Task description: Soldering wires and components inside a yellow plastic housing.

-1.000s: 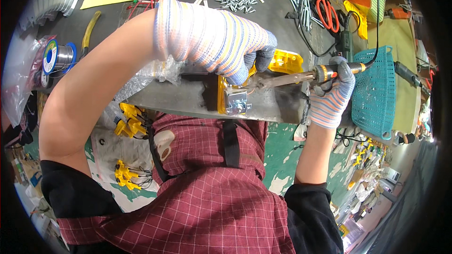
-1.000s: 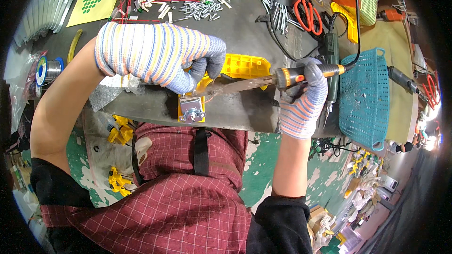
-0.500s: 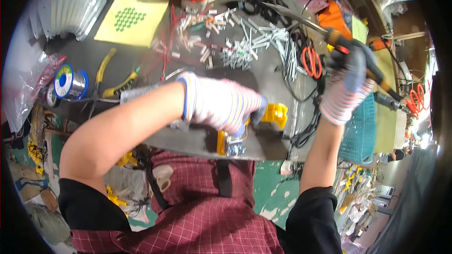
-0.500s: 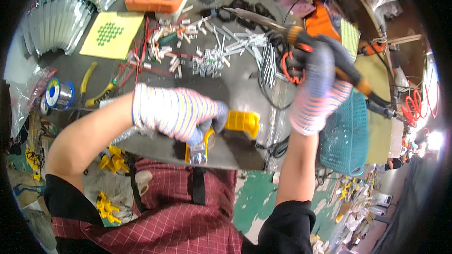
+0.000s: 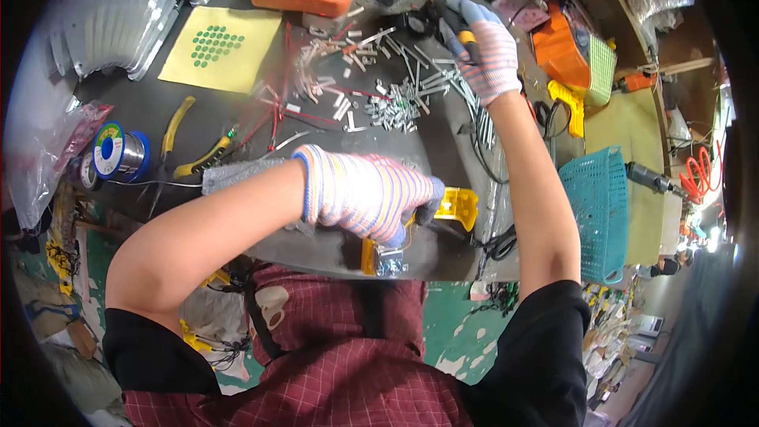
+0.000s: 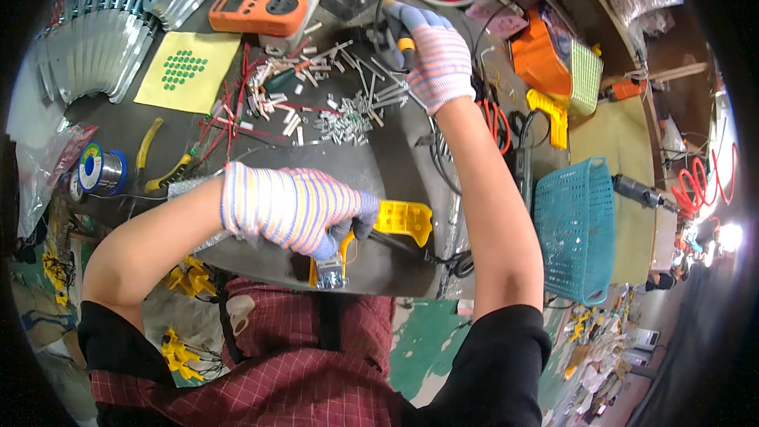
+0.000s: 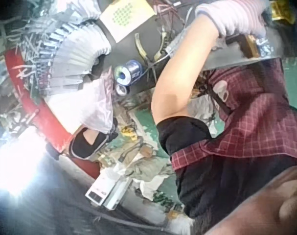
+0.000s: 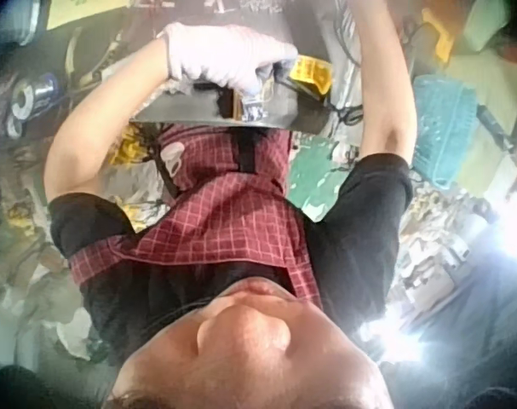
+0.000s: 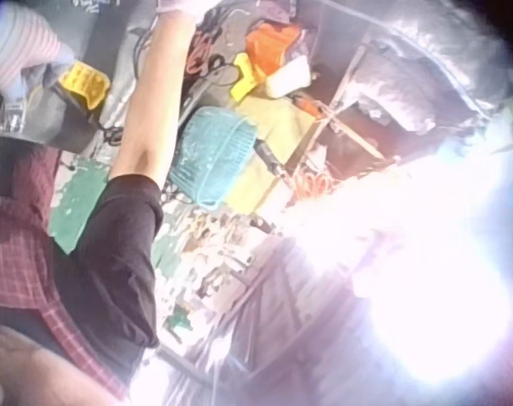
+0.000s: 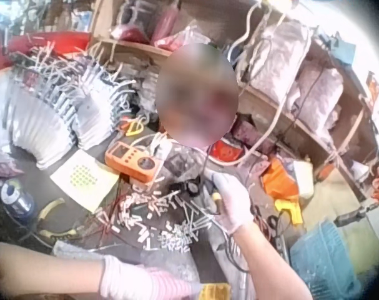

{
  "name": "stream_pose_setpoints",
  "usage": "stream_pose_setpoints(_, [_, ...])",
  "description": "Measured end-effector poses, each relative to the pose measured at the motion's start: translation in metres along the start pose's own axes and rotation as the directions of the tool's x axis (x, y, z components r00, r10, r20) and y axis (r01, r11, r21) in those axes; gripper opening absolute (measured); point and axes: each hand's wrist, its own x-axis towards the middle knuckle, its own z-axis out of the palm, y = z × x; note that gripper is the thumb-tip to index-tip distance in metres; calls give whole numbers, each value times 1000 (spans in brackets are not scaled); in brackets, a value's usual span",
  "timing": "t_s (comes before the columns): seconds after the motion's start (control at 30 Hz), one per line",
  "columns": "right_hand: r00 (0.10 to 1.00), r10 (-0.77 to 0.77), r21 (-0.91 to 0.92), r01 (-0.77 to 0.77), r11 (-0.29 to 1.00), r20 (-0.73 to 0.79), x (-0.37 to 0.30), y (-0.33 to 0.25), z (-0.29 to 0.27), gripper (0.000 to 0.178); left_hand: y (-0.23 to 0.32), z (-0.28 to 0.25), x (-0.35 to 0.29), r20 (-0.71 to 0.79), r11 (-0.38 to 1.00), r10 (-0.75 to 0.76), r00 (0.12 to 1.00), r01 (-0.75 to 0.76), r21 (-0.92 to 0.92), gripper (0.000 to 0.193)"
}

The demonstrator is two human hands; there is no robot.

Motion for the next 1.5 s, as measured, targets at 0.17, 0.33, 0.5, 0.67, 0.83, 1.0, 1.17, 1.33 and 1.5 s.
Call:
stream_pose_setpoints(0.17, [973, 149, -205, -185, 961, -175, -47, -8, -28, 61, 9, -2, 4, -49, 997, -32, 998, 35, 62, 36])
stream_pose_setpoints(0.33, [831, 438, 430, -277, 859, -341, -128, -107, -60, 41, -4, 2, 1, -57, 998, -65, 996, 65, -15, 32])
stream_pose_setpoints(0.5, [986, 164, 441, -152, 884, 11, -192, -176, -85, 27, -1, 5, 13, -55, 998, -55, 997, 56, 19, 25])
stream_pose_setpoints(0.67, [969, 244, 607, -212, 766, 32, -202, -197, -69, 25, 0, 11, 1, -151, 997, 34, 988, -25, 67, 25])
stream_pose_setpoints(0.83, [973, 223, 638, -213, 740, 67, -205, -194, -62, 25, -2, 9, 6, -142, 999, 51, 989, -50, 10, 23])
stream_pose_setpoints(1.0, [979, 199, 654, -180, 735, 45, -209, -194, -60, 28, 0, 9, 7, -157, 996, 81, 984, -74, 48, 22])
stream_pose_setpoints(1.17, [977, 211, 642, -190, 743, 45, -213, -194, -56, 29, -1, 2, 12, -59, 1000, -7, 998, 7, -9, 32])
stream_pose_setpoints(1.33, [982, 179, 650, -171, 740, 54, -211, -194, -60, 29, 15, 1, 7, -89, 997, -6, 996, 13, 76, 34])
stream_pose_setpoints(1.5, [975, 212, 628, -209, 750, 72, -210, -194, -61, 26, 12, 4, 12, -127, 982, 58, 990, -34, 186, 33])
